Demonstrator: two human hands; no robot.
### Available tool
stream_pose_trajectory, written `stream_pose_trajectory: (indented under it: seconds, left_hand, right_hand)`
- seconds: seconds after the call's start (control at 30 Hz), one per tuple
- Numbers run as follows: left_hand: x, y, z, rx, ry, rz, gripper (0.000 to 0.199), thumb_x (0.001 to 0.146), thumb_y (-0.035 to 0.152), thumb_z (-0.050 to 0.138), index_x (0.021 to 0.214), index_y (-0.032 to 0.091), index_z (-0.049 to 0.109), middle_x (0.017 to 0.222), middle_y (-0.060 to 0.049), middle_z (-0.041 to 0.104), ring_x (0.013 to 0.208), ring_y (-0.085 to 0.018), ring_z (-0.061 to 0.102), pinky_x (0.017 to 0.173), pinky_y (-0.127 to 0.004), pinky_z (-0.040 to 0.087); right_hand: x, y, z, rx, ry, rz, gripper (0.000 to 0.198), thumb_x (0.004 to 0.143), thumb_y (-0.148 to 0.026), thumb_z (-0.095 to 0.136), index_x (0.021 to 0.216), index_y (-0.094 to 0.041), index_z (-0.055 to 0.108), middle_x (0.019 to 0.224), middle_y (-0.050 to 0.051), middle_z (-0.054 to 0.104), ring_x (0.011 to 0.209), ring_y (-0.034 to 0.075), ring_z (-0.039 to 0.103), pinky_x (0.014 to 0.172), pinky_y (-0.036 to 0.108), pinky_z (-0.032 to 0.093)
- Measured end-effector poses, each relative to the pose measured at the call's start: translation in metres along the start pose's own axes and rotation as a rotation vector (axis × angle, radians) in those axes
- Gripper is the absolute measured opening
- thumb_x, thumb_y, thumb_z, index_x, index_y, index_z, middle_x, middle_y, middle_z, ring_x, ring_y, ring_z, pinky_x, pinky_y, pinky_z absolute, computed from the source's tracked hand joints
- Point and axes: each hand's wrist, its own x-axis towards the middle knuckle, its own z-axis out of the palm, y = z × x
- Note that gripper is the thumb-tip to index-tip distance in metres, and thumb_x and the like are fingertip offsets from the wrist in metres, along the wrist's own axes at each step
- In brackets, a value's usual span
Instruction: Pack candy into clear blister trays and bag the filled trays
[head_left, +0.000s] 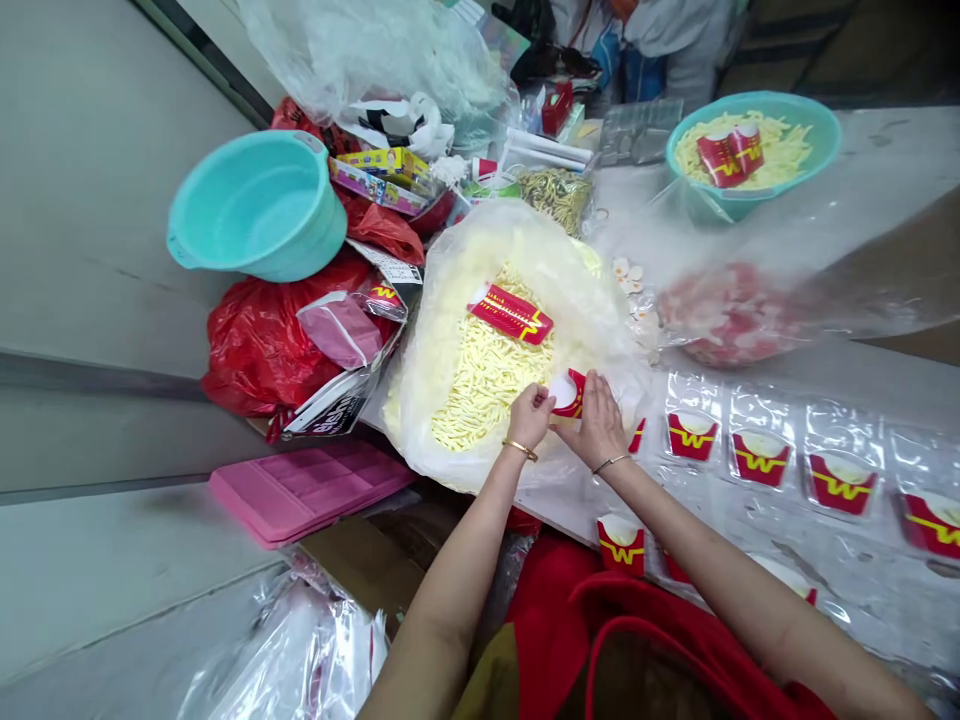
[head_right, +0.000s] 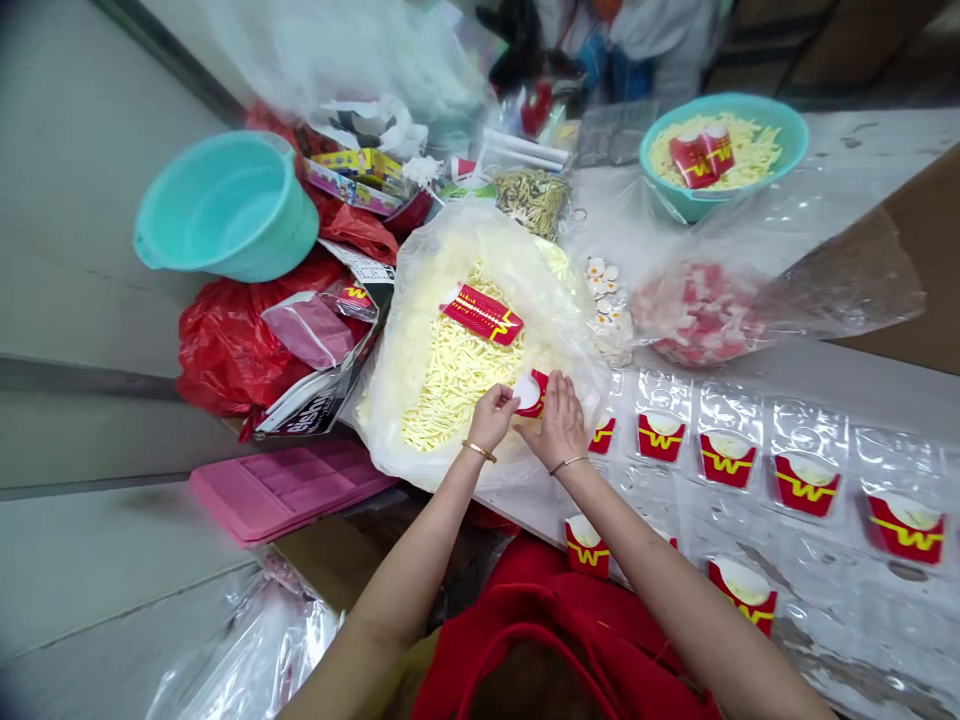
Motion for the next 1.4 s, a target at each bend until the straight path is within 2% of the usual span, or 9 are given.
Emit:
stream_pose_trajectory:
  seconds: [0.2, 0.33, 0.43, 0.57, 0.9, 1.03, 1.1, 1.2, 1.4]
  left_hand:
    - [-0.004, -0.020, -0.024, -0.319, -0.014, -0.124, 0.011, 0.072, 0.022, 0.060, 0.069, 0.016, 0.050, 0.061, 0.005, 0.049, 0.056, -0.007, 0.047, 0.058, -0.020, 0.039]
    - [0.022, -0.027, -0.071, -0.297, 0.079, -0.150, 0.017, 0.080, 0.028, 0.053, 0.093, 0.016, 0.054, 0.079, 0.000, 0.057, 0.061, -0.009, 0.053, 0.059, -0.022, 0.043]
    - [0.025, -0.034, -0.114, 0.150, -0.011, 0.018, 0.030, 0.078, 0.014, 0.053, 0.107, 0.019, 0.055, 0.101, -0.005, 0.058, 0.082, -0.014, 0.057, 0.075, -0.028, 0.047]
    - [0.007, -0.052, -0.143, 0.871, -0.245, 0.116, 0.035, 0.069, -0.001, 0.053, 0.096, 0.020, 0.060, 0.111, -0.009, 0.054, 0.104, -0.023, 0.051, 0.090, -0.036, 0.041]
    - [0.005, -0.067, -0.138, 0.216, 0.013, -0.087, 0.012, 0.079, 0.028, 0.056, 0.085, 0.018, 0.055, 0.067, 0.002, 0.054, 0.060, -0.011, 0.052, 0.061, -0.023, 0.042]
    - [-0.004, -0.037, -0.133, -0.504, -0.073, -0.295, 0.030, 0.067, 0.038, 0.070, 0.079, 0.017, 0.052, 0.070, 0.002, 0.060, 0.050, -0.005, 0.047, 0.049, -0.017, 0.034]
    - [-0.010, -0.021, -0.125, -0.639, -0.158, -0.335, 0.032, 0.065, 0.038, 0.073, 0.080, 0.017, 0.053, 0.073, 0.001, 0.063, 0.049, -0.004, 0.045, 0.047, -0.016, 0.030]
    - [-0.018, -0.004, -0.110, -0.574, -0.195, -0.301, 0.027, 0.068, 0.038, 0.071, 0.080, 0.017, 0.057, 0.069, 0.002, 0.061, 0.050, -0.004, 0.045, 0.049, -0.017, 0.033]
    - [-0.024, 0.002, -0.095, -0.041, -0.125, 0.093, 0.016, 0.074, 0.030, 0.066, 0.083, 0.017, 0.068, 0.075, 0.000, 0.061, 0.064, -0.009, 0.050, 0.060, -0.022, 0.039]
  right_hand:
    - [-0.001, 0.020, 0.004, -0.094, -0.156, -0.086, 0.075, 0.073, -0.041, 0.063, 0.135, -0.009, 0.035, 0.114, 0.018, 0.053, 0.104, 0.034, 0.049, 0.088, 0.048, 0.045]
    - [-0.005, 0.029, 0.001, 0.021, -0.181, -0.090, 0.072, 0.075, -0.047, 0.062, 0.132, -0.011, 0.037, 0.112, 0.017, 0.052, 0.104, 0.032, 0.050, 0.091, 0.046, 0.044]
    - [-0.011, 0.027, 0.002, 0.083, -0.237, -0.084, 0.080, 0.074, -0.056, 0.062, 0.135, -0.013, 0.033, 0.115, 0.016, 0.051, 0.107, 0.032, 0.050, 0.092, 0.047, 0.044]
    - [-0.020, 0.015, 0.006, 0.093, -0.262, -0.071, 0.082, 0.073, -0.058, 0.063, 0.136, -0.013, 0.033, 0.116, 0.016, 0.051, 0.108, 0.033, 0.050, 0.094, 0.049, 0.042]
    - [-0.021, -0.008, 0.005, 0.189, -0.249, -0.104, 0.083, 0.074, -0.055, 0.064, 0.137, -0.014, 0.031, 0.115, 0.016, 0.050, 0.108, 0.032, 0.050, 0.093, 0.048, 0.045]
    - [-0.012, -0.026, 0.006, 0.146, -0.241, -0.124, 0.082, 0.074, -0.049, 0.066, 0.139, -0.015, 0.029, 0.118, 0.016, 0.049, 0.109, 0.033, 0.048, 0.093, 0.049, 0.044]
    - [-0.007, -0.037, 0.009, 0.127, -0.243, -0.138, 0.081, 0.073, -0.045, 0.067, 0.138, -0.014, 0.029, 0.118, 0.017, 0.049, 0.109, 0.033, 0.047, 0.093, 0.049, 0.045]
    - [-0.002, -0.051, 0.014, 0.134, -0.231, -0.160, 0.078, 0.074, -0.038, 0.066, 0.138, -0.016, 0.028, 0.118, 0.016, 0.048, 0.108, 0.033, 0.046, 0.092, 0.049, 0.045]
    - [-0.001, -0.051, 0.018, 0.113, -0.192, -0.163, 0.073, 0.076, -0.032, 0.063, 0.137, -0.015, 0.028, 0.119, 0.017, 0.046, 0.110, 0.032, 0.044, 0.093, 0.049, 0.044]
